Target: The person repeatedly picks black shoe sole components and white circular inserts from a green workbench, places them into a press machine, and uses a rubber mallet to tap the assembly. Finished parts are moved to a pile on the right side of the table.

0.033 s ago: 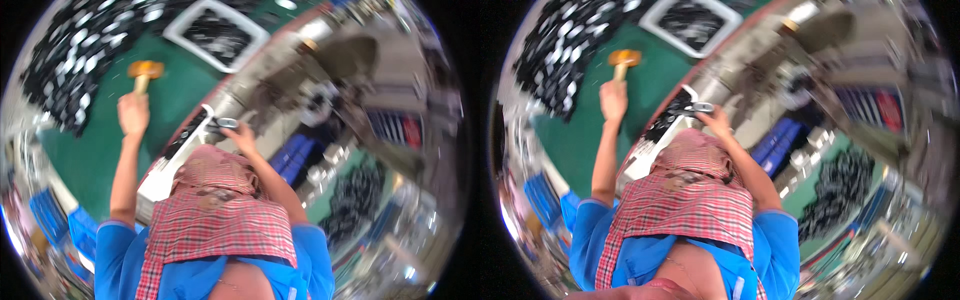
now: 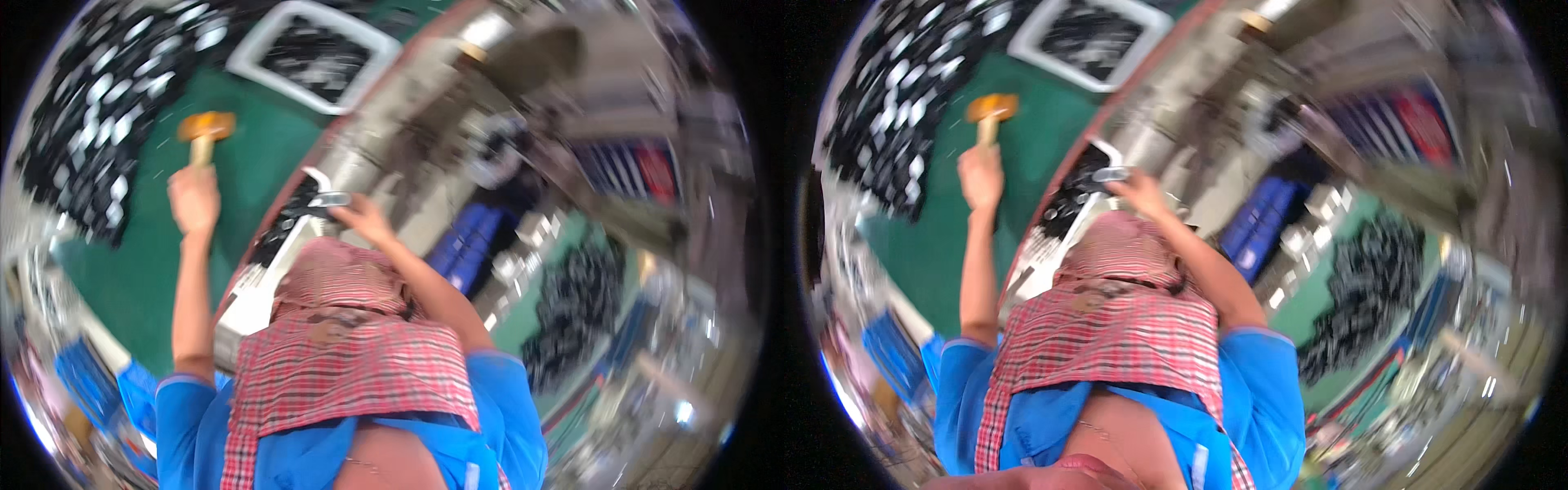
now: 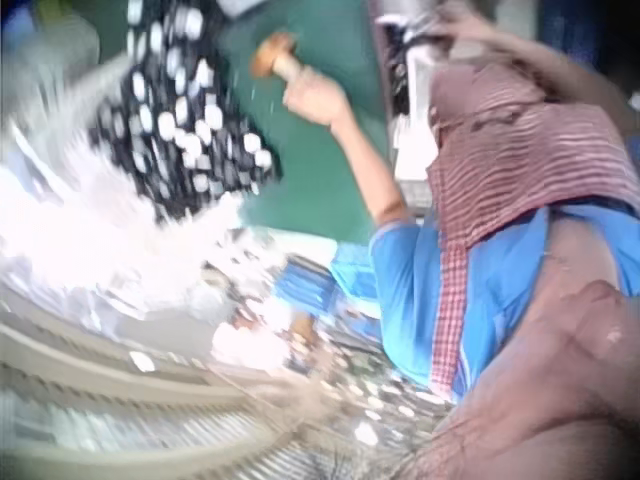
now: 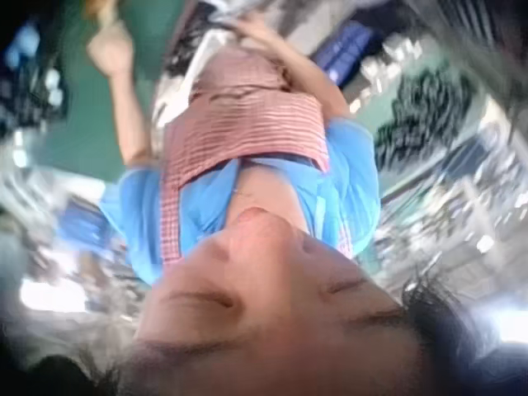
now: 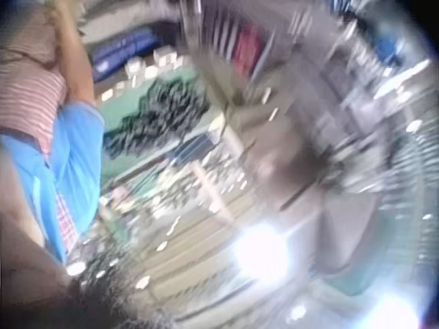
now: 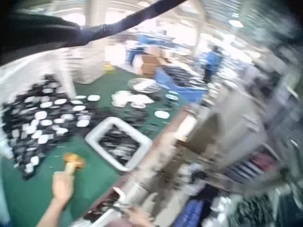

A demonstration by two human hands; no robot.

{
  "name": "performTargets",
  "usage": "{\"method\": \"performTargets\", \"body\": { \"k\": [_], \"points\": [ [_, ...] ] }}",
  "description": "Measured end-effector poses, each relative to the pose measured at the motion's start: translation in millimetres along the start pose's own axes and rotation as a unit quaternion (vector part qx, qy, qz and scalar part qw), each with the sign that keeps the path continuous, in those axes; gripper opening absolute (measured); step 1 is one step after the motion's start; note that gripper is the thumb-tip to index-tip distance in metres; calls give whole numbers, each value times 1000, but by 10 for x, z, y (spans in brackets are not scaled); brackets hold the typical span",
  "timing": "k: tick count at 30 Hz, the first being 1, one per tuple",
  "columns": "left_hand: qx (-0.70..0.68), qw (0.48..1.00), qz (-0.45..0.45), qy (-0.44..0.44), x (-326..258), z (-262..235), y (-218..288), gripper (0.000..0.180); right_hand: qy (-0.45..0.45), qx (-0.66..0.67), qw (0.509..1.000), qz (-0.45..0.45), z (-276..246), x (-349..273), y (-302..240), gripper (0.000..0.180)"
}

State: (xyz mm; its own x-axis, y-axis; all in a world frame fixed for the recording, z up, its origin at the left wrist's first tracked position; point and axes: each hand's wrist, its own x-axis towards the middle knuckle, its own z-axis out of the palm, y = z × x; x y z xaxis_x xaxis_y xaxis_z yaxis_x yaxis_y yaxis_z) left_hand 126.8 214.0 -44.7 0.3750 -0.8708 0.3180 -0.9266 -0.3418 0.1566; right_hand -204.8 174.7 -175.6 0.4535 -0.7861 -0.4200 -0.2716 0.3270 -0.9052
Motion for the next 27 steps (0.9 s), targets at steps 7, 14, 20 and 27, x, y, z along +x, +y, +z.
{"method": "performTargets", "body": {
  "k": [7, 14, 20, 27],
  "points": [
    [50, 992, 66, 96, -58, 243, 132, 40, -21, -108, 982, -153, -738, -682, -286, 47],
    [-196, 965, 172, 4, -705, 181, 1888, 35, 547, -387, 739, 80, -3429, -3001, 953, 47],
    [-276, 922, 263, -73, -1070, 117, 2947, 32, 562, -505, 616, 225, -3867, -3585, 1698, 70],
    [-342, 896, 241, -147, -1368, -60, 3070, 33, 583, -131, 780, 186, -3545, -3977, 1486, 52]
  ]
}}
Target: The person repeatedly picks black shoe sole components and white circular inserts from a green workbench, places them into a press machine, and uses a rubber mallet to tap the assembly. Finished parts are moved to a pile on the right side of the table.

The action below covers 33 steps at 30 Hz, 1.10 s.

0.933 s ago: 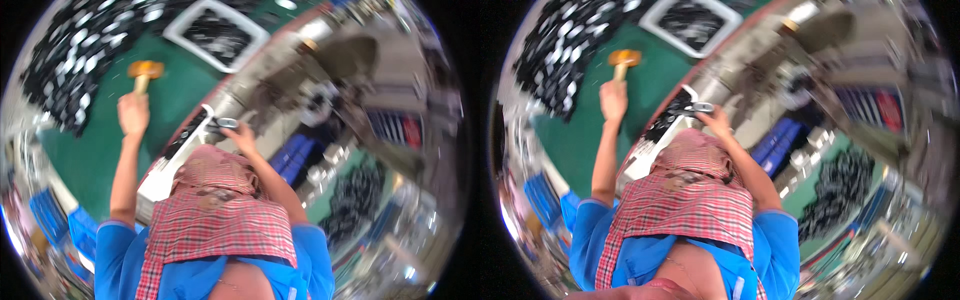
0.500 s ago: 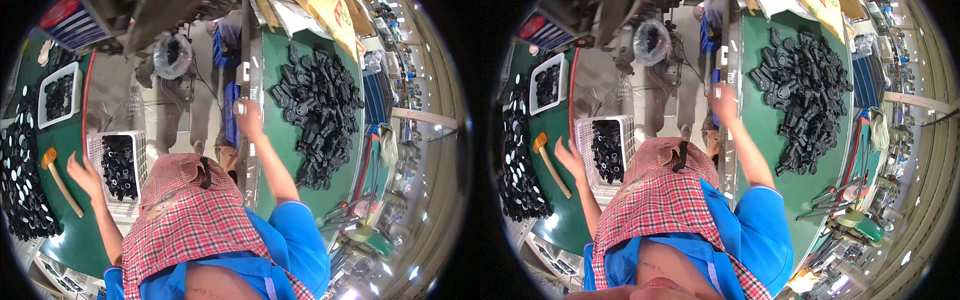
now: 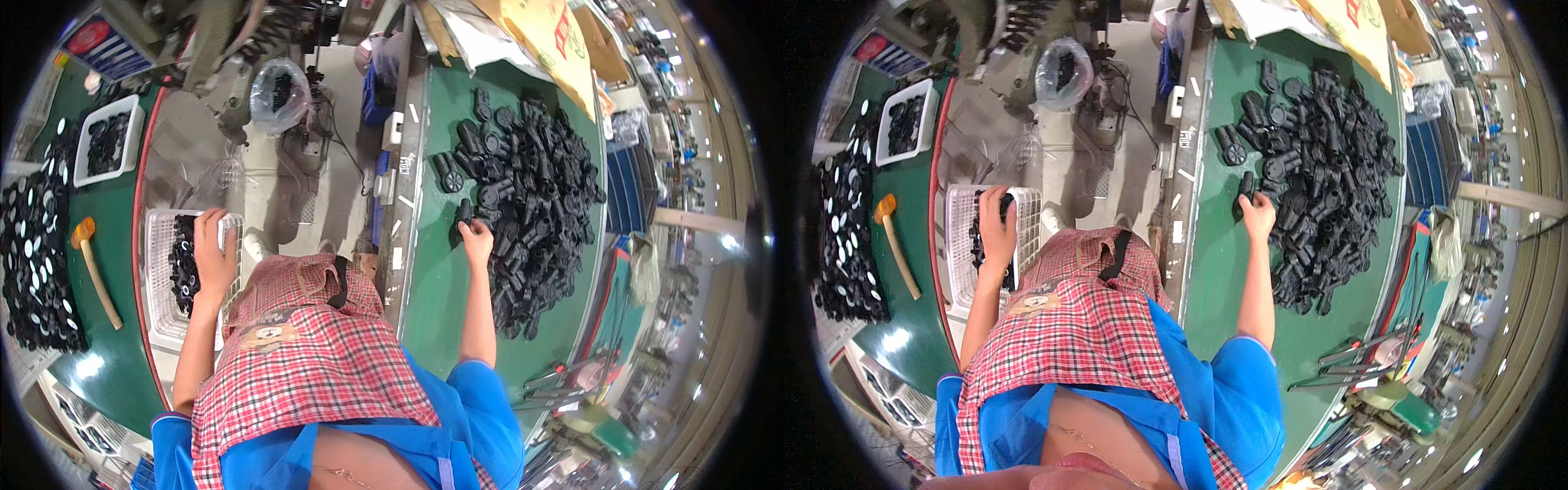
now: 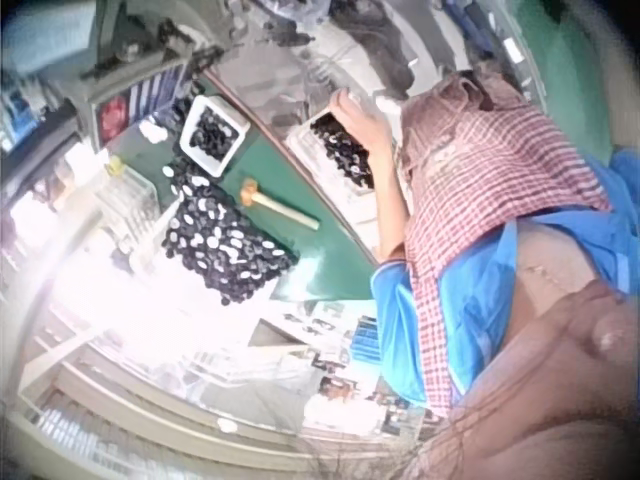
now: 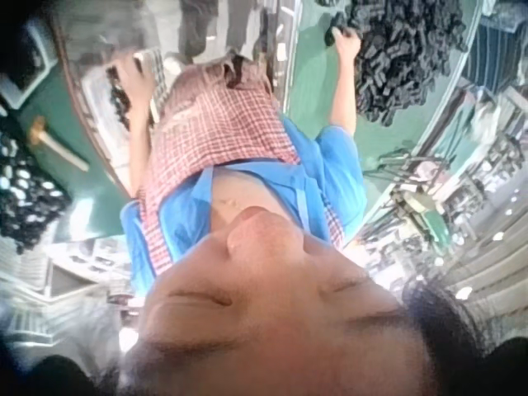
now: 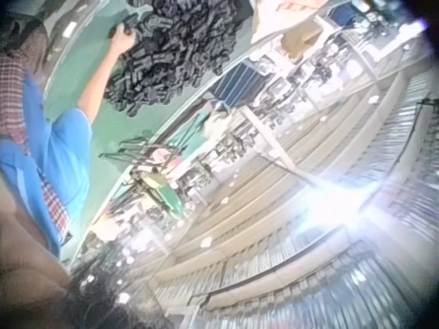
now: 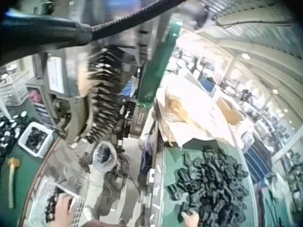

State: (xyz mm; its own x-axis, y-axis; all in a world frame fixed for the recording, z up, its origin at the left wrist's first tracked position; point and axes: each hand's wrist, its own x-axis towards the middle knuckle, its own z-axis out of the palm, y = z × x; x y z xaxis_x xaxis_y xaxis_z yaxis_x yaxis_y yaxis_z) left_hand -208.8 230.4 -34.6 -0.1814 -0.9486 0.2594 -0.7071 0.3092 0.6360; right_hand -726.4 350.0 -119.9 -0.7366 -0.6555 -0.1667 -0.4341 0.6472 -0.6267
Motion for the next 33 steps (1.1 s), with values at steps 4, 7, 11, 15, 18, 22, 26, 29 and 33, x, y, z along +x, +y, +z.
{"method": "performTargets", "body": {
  "k": [4, 7, 11, 15, 18, 22, 26, 29, 33],
  "points": [
    [-57, 998, 13, -33, 38, -17, 208, 41, -285, 234, 929, 33, 145, -445, -960, 36],
    [-116, 987, 66, -93, 262, -104, 359, 51, -461, 339, 820, -23, 826, -792, -1927, 37],
    [-87, 985, 4, -149, 257, -291, -57, 32, -604, 252, 753, -64, 1557, -1281, -3141, 55],
    [-216, 964, -149, 32, -72, -682, -609, 30, -588, 367, 720, -16, 2314, -1940, -3622, 65],
    [-252, 942, -218, 37, -258, -1007, -861, 28, -591, 445, 671, 55, 2786, -2562, -3964, 62],
    [-258, 937, -230, 56, -344, -1039, -367, 26, -676, 430, 596, 61, 2402, -2485, -4143, 60],
    [-215, 966, -140, -1, -454, -1568, -662, 25, -689, 410, 598, 15, 2413, -2680, -4327, 59],
    [20, 963, -229, 137, -346, -2462, -1151, 20, -669, 406, 623, 17, 2329, -2629, -4465, 60],
    [443, 726, -369, 374, -654, -3292, -2640, 45, -663, 391, 634, 81, 2290, -2489, -4504, 61]
  ]
}}
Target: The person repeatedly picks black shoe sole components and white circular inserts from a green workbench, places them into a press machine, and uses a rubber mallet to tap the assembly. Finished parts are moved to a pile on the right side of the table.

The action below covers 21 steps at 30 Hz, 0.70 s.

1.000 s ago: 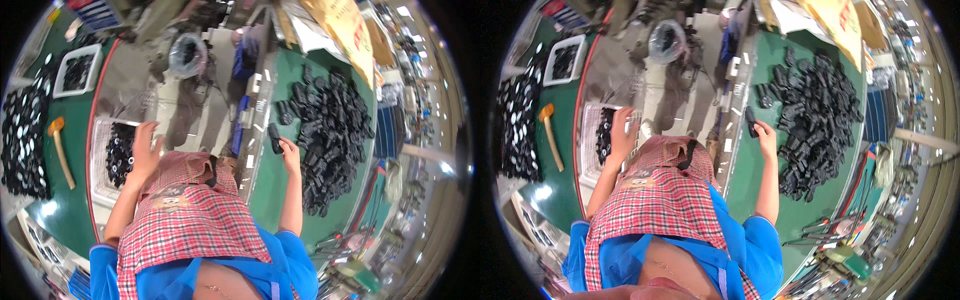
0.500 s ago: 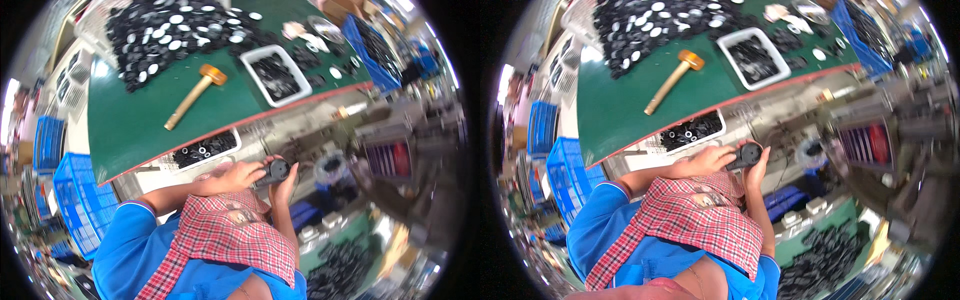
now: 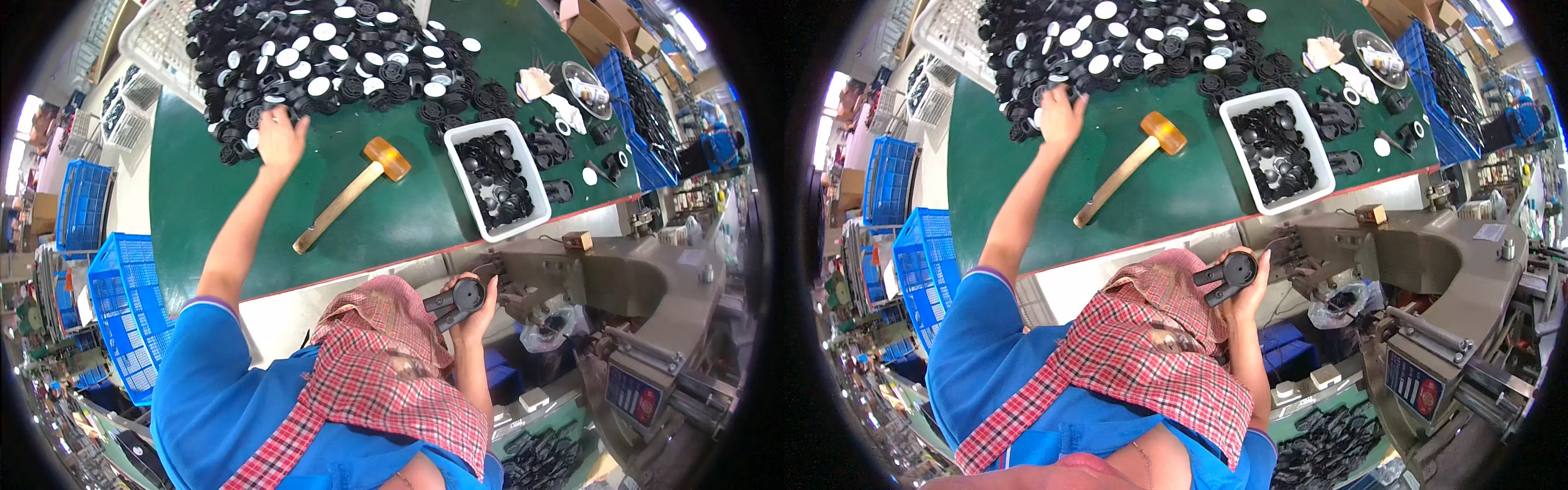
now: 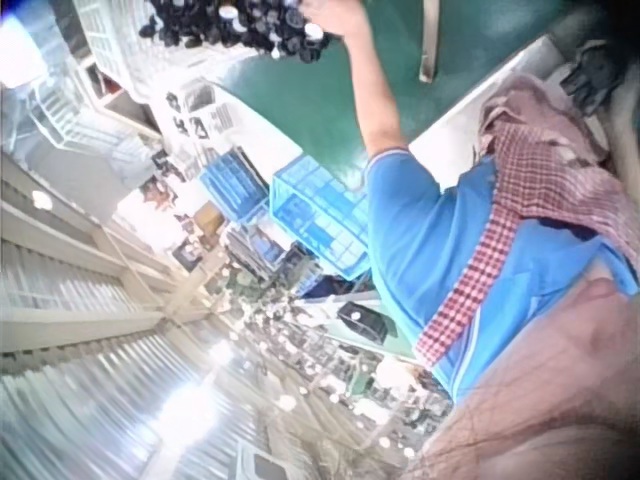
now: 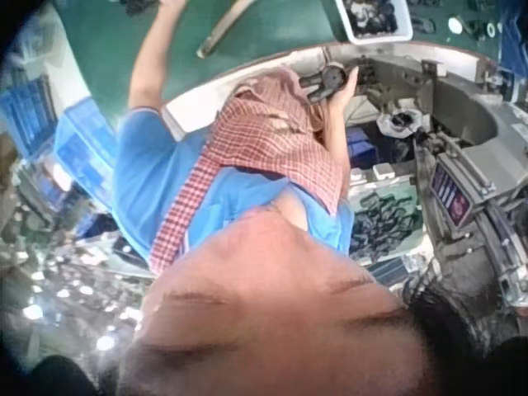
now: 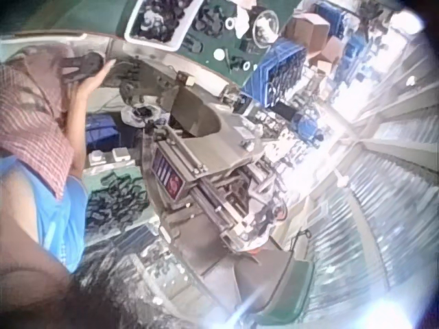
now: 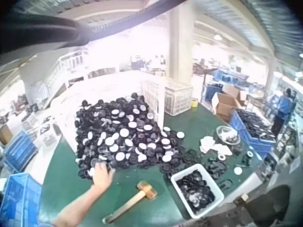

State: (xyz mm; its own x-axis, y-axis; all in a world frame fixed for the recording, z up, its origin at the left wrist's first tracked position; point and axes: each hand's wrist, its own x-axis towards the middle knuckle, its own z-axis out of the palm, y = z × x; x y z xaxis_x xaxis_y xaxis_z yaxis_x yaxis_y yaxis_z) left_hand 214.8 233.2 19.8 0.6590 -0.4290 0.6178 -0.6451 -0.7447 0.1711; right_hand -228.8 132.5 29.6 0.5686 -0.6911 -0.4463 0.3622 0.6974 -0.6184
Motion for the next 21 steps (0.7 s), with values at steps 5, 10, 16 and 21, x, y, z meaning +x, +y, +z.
{"method": "performTargets", "body": {
  "k": [5, 10, 16, 21],
  "points": [
    [10, 994, -77, -82, 103, 423, -297, 36, 4, -22, 1000, -3, -264, -23, -15, 60],
    [-572, 699, -303, -304, -286, -250, 475, 47, 47, -29, 997, -45, -342, 16, -89, 57],
    [-776, 296, -252, -497, -1379, -1037, 2188, 52, 53, -110, 977, -173, -426, 186, -128, 57],
    [-737, 497, -19, -458, -1958, -1234, 2899, 58, 133, -192, 946, -226, -492, 9, -317, 56]
  ]
}}
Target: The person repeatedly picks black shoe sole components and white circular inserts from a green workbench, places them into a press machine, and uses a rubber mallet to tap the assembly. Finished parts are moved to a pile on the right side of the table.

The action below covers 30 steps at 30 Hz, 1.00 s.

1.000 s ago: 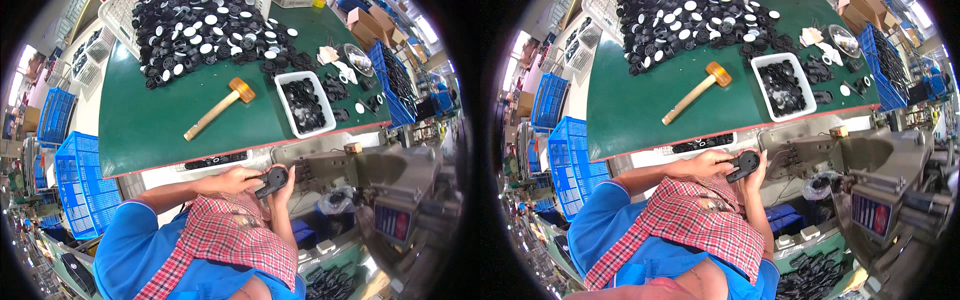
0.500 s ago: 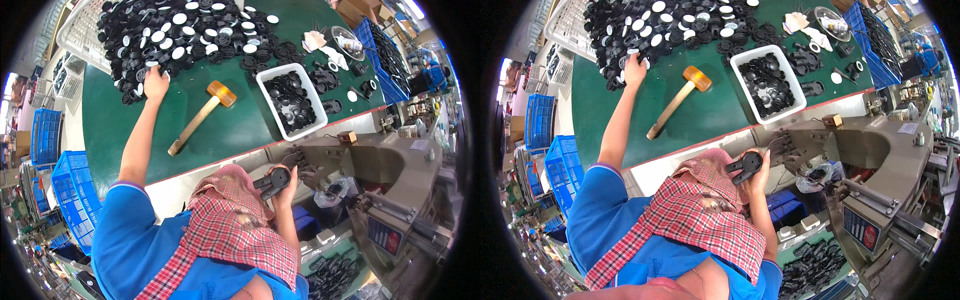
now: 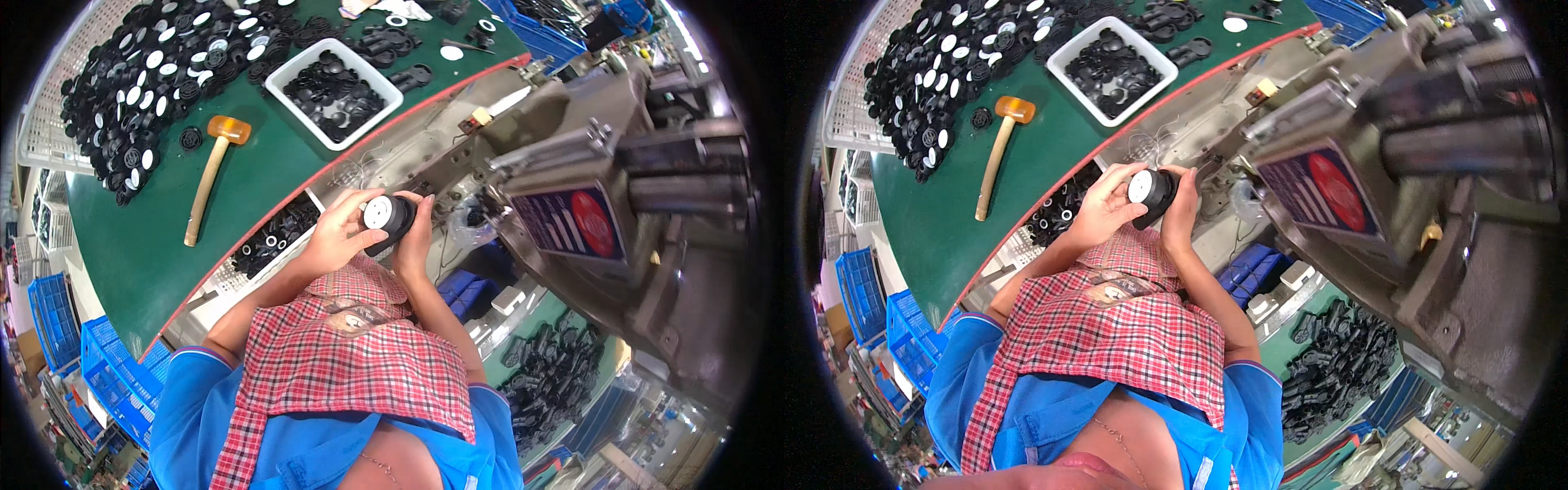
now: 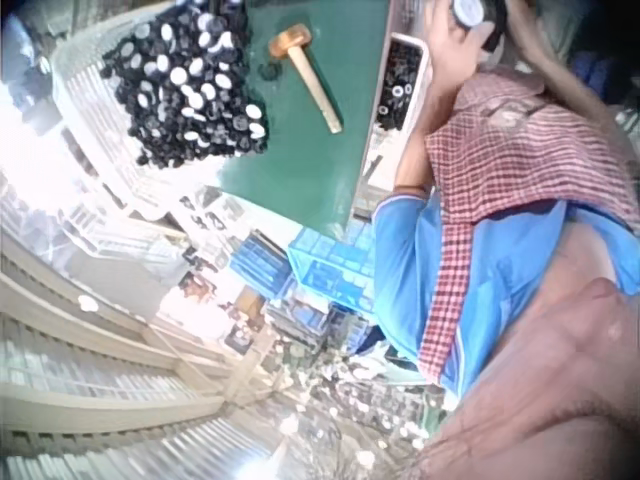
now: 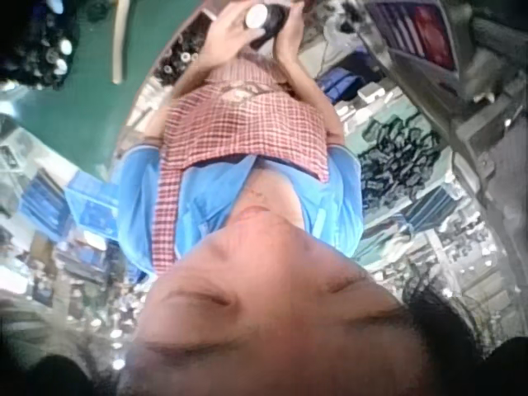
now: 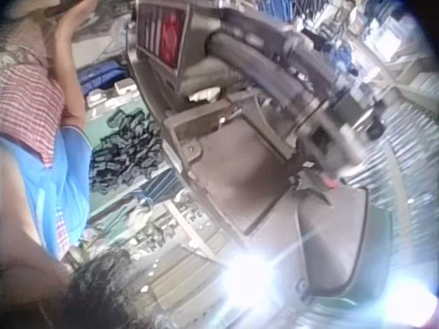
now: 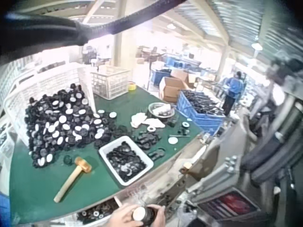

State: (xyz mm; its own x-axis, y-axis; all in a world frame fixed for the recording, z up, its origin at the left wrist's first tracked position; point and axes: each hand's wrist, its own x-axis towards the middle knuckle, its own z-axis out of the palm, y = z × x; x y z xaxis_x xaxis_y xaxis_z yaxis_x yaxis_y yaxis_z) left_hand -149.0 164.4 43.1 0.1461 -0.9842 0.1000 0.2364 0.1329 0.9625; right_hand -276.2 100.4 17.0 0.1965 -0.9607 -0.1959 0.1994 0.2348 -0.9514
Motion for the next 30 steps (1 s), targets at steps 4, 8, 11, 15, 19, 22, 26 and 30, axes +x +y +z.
{"method": "performTargets", "body": {
  "k": [4, 8, 11, 15, 19, 22, 26, 30],
  "points": [
    [256, 966, 35, -5, -44, 282, 34, 60, 7, -97, 992, -80, -330, -142, -41, 58],
    [363, 913, 186, 22, -56, 430, -25, 60, -14, -101, 992, -75, -390, -205, -139, 59],
    [405, 904, 138, -2, -114, 595, 3, 61, -37, -49, 998, -6, -596, -233, -172, 59],
    [262, 964, 43, -17, -45, 469, -31, 49, -121, 153, 978, 76, -586, -155, -32, 62],
    [83, 993, -86, -24, 64, 331, -259, 35, -46, 74, 993, 77, -505, -115, -44, 60],
    [104, 990, -100, -4, 297, 330, -314, 33, -33, -32, 998, 35, -711, -88, -17, 39],
    [149, 988, -8, -39, 695, 571, -421, 30, 17, -5, 999, -48, -852, 9, -222, 39],
    [152, 987, 21, -51, 800, 654, -608, 29, 41, -16, 999, -15, -1035, 65, -115, 42]
  ]
}}
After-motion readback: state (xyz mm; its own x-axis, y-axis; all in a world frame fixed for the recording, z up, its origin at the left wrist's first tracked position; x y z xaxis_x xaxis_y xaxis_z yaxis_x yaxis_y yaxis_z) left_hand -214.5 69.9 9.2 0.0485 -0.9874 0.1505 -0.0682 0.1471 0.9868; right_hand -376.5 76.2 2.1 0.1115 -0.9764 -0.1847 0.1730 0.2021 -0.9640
